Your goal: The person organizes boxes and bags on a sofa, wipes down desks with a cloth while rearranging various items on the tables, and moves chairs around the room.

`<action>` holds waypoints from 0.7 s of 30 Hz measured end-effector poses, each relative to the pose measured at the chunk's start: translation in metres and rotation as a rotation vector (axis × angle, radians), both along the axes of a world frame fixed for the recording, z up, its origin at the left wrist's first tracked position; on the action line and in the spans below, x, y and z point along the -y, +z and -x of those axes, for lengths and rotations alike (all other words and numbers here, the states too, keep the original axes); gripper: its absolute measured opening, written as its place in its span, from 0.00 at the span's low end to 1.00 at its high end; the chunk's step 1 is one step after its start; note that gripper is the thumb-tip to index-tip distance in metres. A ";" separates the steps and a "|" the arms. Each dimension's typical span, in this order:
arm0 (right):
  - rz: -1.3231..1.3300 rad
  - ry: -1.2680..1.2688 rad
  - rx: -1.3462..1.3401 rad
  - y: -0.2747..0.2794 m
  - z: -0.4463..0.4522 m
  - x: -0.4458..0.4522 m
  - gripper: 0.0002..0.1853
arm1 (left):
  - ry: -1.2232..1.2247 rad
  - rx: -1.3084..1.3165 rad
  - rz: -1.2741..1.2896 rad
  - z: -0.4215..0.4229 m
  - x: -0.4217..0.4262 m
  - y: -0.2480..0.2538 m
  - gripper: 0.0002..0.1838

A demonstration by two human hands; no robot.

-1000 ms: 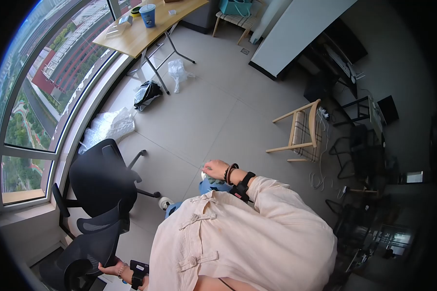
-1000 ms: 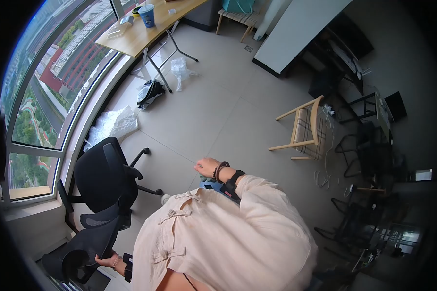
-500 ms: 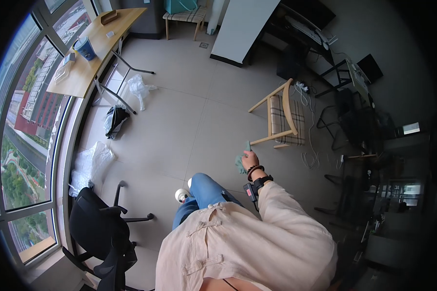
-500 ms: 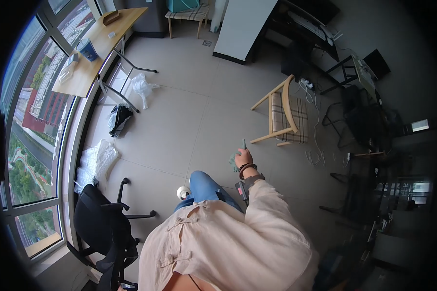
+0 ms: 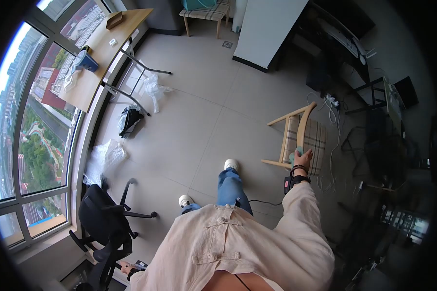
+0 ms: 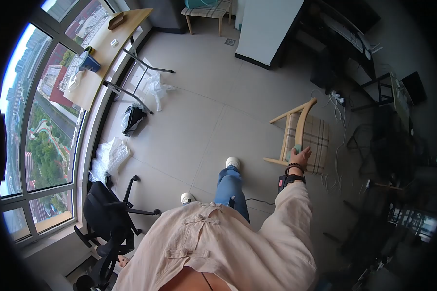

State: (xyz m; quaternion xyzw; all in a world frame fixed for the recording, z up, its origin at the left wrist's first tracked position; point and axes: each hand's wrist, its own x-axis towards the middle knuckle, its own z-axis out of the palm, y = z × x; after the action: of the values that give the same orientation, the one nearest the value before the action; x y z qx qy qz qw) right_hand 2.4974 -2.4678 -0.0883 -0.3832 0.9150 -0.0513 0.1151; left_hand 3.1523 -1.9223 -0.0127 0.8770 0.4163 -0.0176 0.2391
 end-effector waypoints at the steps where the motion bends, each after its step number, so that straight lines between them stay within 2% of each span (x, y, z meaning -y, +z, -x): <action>1: -0.091 0.012 0.002 0.008 0.007 0.009 0.39 | -0.014 -0.063 0.056 0.005 0.026 -0.011 0.21; 3: -0.280 0.114 0.024 -0.006 0.034 0.021 0.39 | -0.120 -0.118 0.140 0.024 0.097 -0.014 0.20; 5: -0.461 0.076 0.129 0.000 0.040 0.036 0.39 | -0.399 -0.093 0.185 0.045 0.166 0.000 0.22; 7: -0.502 0.174 0.149 -0.028 0.059 0.039 0.37 | -0.613 -0.077 0.255 0.042 0.203 -0.009 0.20; 10: -0.470 0.230 0.283 -0.039 0.075 0.049 0.32 | -0.792 -0.085 0.263 0.048 0.270 -0.006 0.16; 11: -0.383 0.216 0.304 -0.036 0.074 0.051 0.28 | -0.838 -0.115 0.276 0.052 0.289 -0.008 0.15; 15: -0.471 0.232 0.338 -0.021 0.070 0.073 0.26 | -0.946 -0.215 0.347 0.057 0.344 -0.029 0.15; 17: -0.406 0.200 0.409 -0.010 0.059 0.090 0.24 | -0.988 -0.262 0.357 0.059 0.371 -0.035 0.15; 19: -0.299 0.154 0.452 -0.026 0.048 0.113 0.21 | -1.025 -0.300 0.366 0.064 0.409 -0.038 0.15; 21: -0.300 0.103 0.503 -0.028 0.020 0.148 0.22 | -1.075 -0.332 0.402 0.065 0.450 -0.050 0.14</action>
State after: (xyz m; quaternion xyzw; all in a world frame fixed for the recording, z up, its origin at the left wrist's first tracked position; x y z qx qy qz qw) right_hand 2.4773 -2.6162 -0.1159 -0.3829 0.8345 -0.0027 0.3961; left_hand 3.0872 -2.3721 -0.0625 0.8879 -0.0655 -0.3514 0.2896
